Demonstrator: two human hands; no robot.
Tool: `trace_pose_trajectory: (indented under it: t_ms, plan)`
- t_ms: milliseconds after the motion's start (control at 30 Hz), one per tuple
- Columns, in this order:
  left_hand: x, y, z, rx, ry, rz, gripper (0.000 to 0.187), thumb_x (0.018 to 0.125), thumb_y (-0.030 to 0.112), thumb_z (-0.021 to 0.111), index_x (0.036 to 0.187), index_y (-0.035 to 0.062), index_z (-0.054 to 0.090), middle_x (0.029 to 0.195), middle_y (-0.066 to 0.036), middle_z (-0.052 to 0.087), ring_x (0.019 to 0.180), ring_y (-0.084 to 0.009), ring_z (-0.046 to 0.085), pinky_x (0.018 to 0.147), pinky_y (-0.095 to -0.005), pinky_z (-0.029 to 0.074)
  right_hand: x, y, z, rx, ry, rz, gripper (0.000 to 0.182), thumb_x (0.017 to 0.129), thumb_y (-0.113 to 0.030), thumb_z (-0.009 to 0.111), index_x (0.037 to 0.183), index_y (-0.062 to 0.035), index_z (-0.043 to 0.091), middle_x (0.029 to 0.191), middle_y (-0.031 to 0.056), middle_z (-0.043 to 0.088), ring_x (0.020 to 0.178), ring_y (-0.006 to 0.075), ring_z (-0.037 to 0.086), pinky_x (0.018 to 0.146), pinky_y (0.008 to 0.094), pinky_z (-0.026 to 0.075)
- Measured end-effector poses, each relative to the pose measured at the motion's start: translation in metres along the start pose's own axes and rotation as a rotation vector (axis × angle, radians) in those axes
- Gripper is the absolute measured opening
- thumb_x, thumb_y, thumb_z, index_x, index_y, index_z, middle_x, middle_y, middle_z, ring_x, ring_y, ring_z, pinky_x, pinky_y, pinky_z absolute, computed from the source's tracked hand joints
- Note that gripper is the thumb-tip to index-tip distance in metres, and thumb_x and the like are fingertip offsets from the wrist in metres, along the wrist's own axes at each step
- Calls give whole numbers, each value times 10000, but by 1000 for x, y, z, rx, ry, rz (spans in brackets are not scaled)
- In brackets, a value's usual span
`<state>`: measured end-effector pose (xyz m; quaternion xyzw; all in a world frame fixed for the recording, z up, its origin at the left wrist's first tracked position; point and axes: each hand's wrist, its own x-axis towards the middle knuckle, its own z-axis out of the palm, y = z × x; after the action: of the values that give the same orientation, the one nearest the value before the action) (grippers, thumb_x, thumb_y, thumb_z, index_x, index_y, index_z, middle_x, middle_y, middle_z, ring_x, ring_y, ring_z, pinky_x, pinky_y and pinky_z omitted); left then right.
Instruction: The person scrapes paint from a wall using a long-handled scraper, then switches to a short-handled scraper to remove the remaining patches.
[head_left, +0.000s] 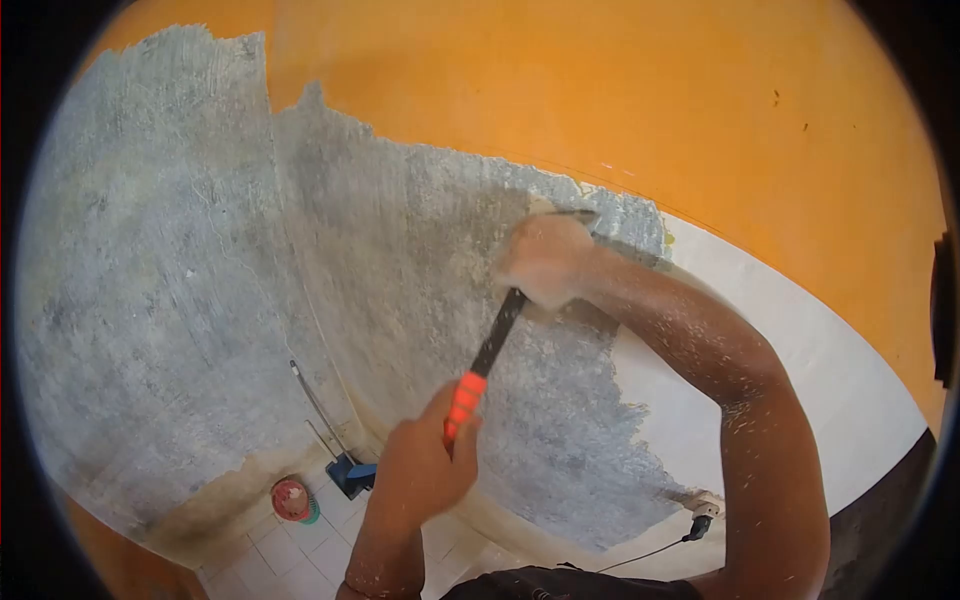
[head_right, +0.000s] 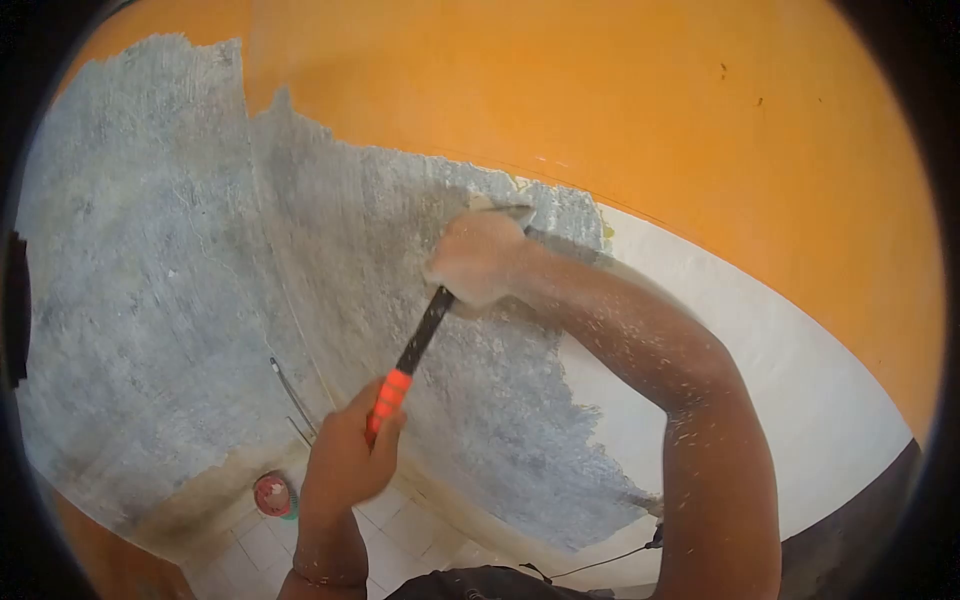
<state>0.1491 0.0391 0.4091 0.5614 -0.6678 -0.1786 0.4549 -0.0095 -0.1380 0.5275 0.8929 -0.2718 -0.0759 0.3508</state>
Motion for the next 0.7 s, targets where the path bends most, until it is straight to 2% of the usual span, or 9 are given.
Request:
trace_pose_trajectory:
  t_ms: [100, 167, 233, 300, 400, 500, 567, 700]
  plan:
    - [30, -25, 7, -72, 22, -20, 375, 849, 196, 561, 1202, 74, 523, 662, -234, 584, 644, -423, 602, 567, -438, 472, 21, 11, -5, -56, 22, 25, 319, 486, -332, 743, 729, -147, 647, 706, 69, 627, 776, 294, 625, 671, 413, 521]
    - [14, -16, 5, -69, 20, -9, 374, 848, 201, 567, 1197, 72, 528, 666, -232, 585, 652, -422, 603, 571, -434, 473, 16, 7, -9, -59, 35, 30, 303, 495, -324, 736, 723, -146, 645, 697, 69, 627, 760, 294, 632, 680, 410, 524]
    - [11, -19, 4, -61, 19, 7, 372, 847, 205, 573, 1192, 70, 533, 671, -231, 587, 660, -422, 603, 575, -430, 474, -1, -6, -19, 29, -125, 43, 186, 605, -254, 688, 709, -100, 677, 723, 117, 658, 765, 307, 661, 651, 424, 536]
    - [15, -28, 6, -86, -23, 78, 365, 851, 208, 575, 1187, 68, 536, 666, -226, 588, 661, -414, 609, 575, -418, 476, -2, -4, -15, 8, -119, 7, 169, 618, -248, 675, 702, -101, 673, 728, 119, 661, 761, 319, 659, 655, 428, 534]
    - [17, -24, -7, -62, -65, 18, 367, 855, 207, 570, 1194, 72, 532, 654, -224, 586, 645, -416, 605, 570, -420, 477, -2, -5, -14, 76, -65, 39, 155, 631, -253, 662, 702, -115, 667, 729, 114, 660, 758, 327, 657, 656, 443, 530]
    - [12, -11, -12, -45, -64, -48, 360, 859, 205, 566, 1192, 74, 529, 640, -222, 579, 631, -417, 598, 560, -418, 473, -2, -5, 4, 21, 10, 44, 185, 580, -285, 680, 695, -147, 634, 659, 69, 621, 729, 297, 629, 676, 418, 513]
    - [4, -12, -7, -30, -47, -21, 362, 861, 207, 566, 1196, 77, 525, 637, -220, 577, 622, -413, 598, 553, -414, 471, -3, 0, 13, 21, 182, -9, 173, 592, -283, 670, 688, -146, 629, 655, 64, 612, 740, 289, 616, 697, 396, 503]
    - [15, -15, 11, -48, 15, 45, 398, 863, 209, 566, 1232, 75, 498, 624, -220, 572, 607, -407, 601, 534, -412, 465, -3, 12, 0, -37, 173, -16, 174, 600, -289, 665, 663, -138, 606, 640, 55, 597, 745, 269, 607, 714, 374, 497]
